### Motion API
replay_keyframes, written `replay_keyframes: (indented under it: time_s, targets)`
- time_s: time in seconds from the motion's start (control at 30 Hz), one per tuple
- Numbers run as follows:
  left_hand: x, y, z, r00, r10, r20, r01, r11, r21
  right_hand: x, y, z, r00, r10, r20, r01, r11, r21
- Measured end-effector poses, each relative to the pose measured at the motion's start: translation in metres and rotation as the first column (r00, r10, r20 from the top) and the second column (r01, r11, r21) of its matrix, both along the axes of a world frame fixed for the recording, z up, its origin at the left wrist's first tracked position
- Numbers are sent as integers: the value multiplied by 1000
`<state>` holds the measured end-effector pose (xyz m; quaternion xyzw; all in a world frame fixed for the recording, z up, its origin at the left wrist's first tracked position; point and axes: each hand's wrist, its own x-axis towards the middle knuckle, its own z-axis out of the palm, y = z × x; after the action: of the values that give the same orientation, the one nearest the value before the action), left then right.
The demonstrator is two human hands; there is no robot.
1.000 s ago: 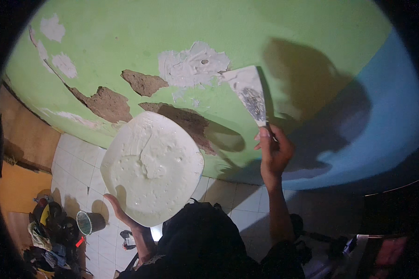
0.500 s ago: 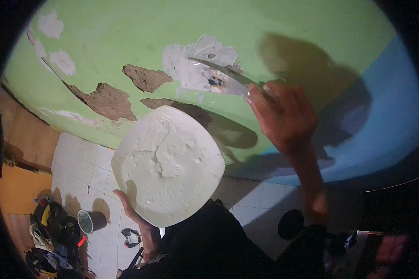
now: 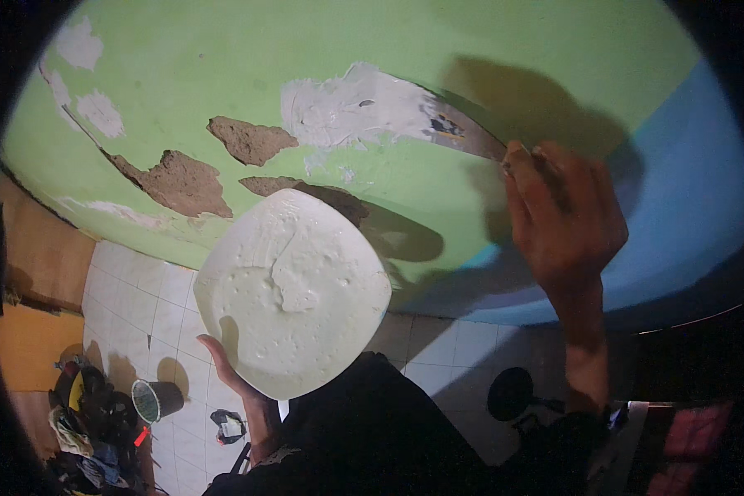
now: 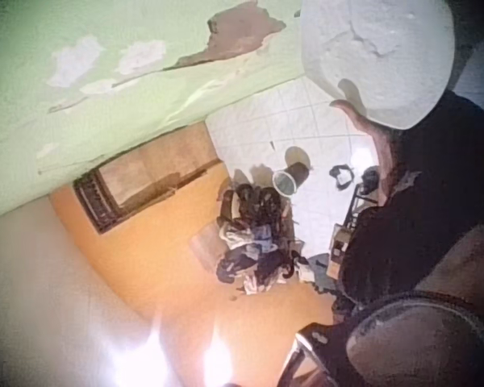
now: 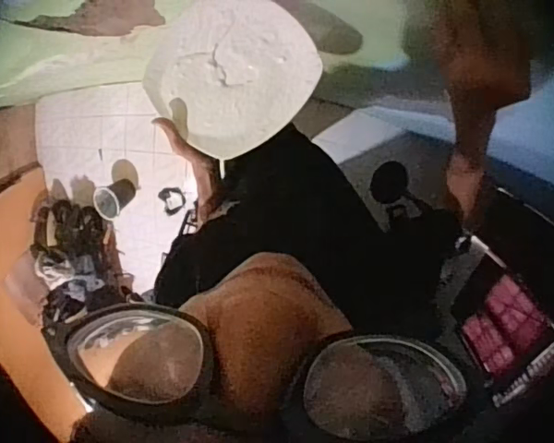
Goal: Applying putty to fill and repair damaged areas on a wall using a putty knife.
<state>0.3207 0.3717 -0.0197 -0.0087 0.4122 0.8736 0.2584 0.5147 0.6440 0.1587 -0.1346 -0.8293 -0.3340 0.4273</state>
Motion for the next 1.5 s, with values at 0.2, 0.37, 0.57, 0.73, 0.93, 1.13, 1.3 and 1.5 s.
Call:
replay_keyframes:
  time_s: [0.2,0.37,0.57,0.73,0.93,1.13,1.3,1.5]
  targets:
    - [-1,-2,2,1000,-21,10,20,998,57,16,-9,-17,995,-9,-100,1,997,-79]
    - [-2,-2,0,998,-53,13,52,996,69,-30,-14,-34,995,87,-39,-90,992,-87]
    - [-6,-2,-7,999,-23,-29,23,1000,-8,-69,5,-31,989,138,-48,-139,990,-10]
    - [-3,-3,-2,999,-33,-24,33,999,-17,-39,2,-18,994,93,-51,-94,996,0]
    - [-4,-3,4,998,-53,-30,53,999,9,4,-8,-25,992,-13,-126,1,995,-96]
    - [-2,-2,3,998,-68,-16,69,997,41,0,-19,-78,927,-34,-374,-84,952,-294]
    - [-7,-7,-8,994,-84,-70,86,996,23,-44,-6,-89,909,18,-416,-139,955,-263]
    - [-7,-11,-14,993,-61,-99,61,998,-4,-32,26,-133,850,9,-527,-193,936,-295]
